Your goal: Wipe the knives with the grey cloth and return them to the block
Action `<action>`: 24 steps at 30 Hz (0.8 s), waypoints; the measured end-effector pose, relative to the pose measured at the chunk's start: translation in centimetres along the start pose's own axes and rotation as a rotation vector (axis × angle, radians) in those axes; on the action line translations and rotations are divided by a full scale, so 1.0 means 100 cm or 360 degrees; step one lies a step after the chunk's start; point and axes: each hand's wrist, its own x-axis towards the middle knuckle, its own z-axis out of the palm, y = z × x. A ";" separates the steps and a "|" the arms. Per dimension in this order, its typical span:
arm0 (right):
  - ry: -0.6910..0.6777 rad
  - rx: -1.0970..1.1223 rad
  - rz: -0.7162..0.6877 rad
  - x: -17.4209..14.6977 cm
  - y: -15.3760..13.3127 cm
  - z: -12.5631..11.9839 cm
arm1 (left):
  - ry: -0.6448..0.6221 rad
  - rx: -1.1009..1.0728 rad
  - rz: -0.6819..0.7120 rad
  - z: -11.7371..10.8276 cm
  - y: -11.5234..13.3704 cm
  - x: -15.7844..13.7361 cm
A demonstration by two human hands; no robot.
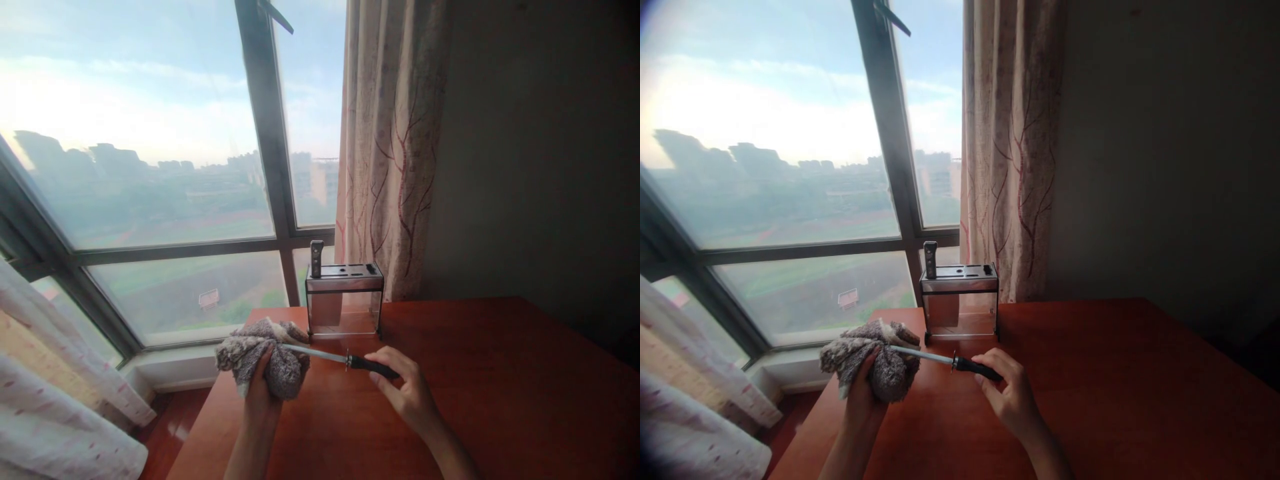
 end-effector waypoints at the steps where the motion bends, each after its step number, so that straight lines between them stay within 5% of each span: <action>1: 0.0004 0.0010 0.0002 0.000 0.000 0.002 | 0.0017 0.0001 0.0007 0.001 -0.001 -0.001; 15: -0.0279 0.0316 0.0388 -0.008 0.003 0.037 | -0.0128 0.0362 -0.0016 0.001 -0.045 -0.036; 24: -0.0215 0.0128 0.0081 -0.005 -0.009 0.033 | -0.0102 0.0386 -0.0157 -0.003 -0.048 -0.026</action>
